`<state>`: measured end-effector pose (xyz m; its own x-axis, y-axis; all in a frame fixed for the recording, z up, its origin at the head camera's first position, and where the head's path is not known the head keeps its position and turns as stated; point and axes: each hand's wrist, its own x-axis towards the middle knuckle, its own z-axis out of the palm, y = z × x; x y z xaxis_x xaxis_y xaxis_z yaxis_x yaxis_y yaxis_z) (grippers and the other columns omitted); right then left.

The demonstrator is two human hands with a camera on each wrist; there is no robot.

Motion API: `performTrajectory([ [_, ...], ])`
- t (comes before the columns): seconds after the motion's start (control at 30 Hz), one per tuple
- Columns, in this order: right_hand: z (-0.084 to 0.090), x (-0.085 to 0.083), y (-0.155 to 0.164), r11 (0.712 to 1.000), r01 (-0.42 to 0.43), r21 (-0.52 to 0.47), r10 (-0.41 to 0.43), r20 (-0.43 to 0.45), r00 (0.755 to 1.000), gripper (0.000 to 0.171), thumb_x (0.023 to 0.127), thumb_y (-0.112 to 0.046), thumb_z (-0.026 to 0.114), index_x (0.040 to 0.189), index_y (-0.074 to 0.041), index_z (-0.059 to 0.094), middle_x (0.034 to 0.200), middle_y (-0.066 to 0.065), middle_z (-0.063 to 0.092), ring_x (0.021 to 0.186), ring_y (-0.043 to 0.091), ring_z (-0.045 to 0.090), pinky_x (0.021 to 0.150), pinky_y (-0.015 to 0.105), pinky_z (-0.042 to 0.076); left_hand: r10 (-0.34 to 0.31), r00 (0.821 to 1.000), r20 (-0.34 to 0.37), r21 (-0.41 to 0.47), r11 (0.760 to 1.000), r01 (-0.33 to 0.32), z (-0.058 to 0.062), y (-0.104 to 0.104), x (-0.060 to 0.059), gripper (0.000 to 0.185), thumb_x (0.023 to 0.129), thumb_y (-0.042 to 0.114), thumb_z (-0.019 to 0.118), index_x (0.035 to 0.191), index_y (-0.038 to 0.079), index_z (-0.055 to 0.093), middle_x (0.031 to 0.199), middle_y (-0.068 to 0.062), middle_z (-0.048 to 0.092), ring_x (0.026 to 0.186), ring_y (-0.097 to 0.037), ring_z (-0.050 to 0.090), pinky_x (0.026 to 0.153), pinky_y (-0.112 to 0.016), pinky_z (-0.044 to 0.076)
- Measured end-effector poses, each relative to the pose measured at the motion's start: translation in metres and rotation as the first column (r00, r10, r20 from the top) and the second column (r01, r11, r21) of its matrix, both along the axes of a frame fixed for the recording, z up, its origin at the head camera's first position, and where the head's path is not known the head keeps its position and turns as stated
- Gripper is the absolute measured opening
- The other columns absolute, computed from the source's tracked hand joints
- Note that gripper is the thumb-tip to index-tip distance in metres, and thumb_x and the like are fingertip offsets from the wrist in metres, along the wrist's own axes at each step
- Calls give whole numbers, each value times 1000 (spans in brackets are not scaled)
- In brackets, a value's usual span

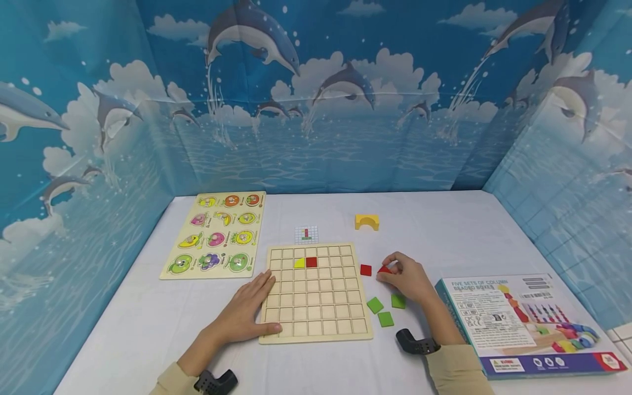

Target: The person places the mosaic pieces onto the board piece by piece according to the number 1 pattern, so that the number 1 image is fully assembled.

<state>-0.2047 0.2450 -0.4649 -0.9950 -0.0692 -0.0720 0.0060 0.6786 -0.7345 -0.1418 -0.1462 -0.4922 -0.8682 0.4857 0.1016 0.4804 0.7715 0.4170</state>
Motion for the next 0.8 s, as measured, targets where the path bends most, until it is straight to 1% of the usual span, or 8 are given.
performTrajectory([
  [0.17, 0, 0, -2, 997, -9, -75, 11, 25, 1000, 40, 80, -30, 73, 108, -7, 56, 74, 7, 57, 60, 20, 54, 50, 24, 45, 6, 1000, 8, -13, 1000, -6, 0, 0, 0, 105, 73, 75, 50, 149, 10, 17, 155, -4, 8, 140, -20, 7, 109, -44, 15],
  [0.37, 1, 0, -8, 989, -34, -147, 38, 26, 999, 36, 81, -28, 72, 109, -8, 59, 77, 8, 58, 59, 21, 55, 52, 27, 46, 8, 1000, 4, -20, 1000, -8, 0, 0, -1, 105, 73, 75, 50, 149, 10, 16, 155, -4, 8, 140, -20, 6, 109, -43, 14],
  [0.57, 5, 2, -16, 988, -47, -150, 50, 17, 999, 33, 81, -26, 72, 108, -9, 61, 78, 8, 58, 60, 21, 55, 52, 26, 47, 8, 1000, 1, -17, 1000, -8, 0, 0, 0, 105, 73, 75, 51, 149, 10, 16, 154, -5, 9, 140, -20, 7, 109, -44, 14],
  [0.8, 7, 5, -26, 980, -130, -150, 126, -32, 991, 28, 81, -21, 72, 105, -9, 64, 78, 8, 56, 58, 21, 54, 51, 28, 48, 10, 1000, 6, -17, 1000, -10, 0, 0, 0, 105, 73, 75, 51, 149, 10, 16, 154, -5, 8, 140, -20, 6, 109, -44, 14],
])
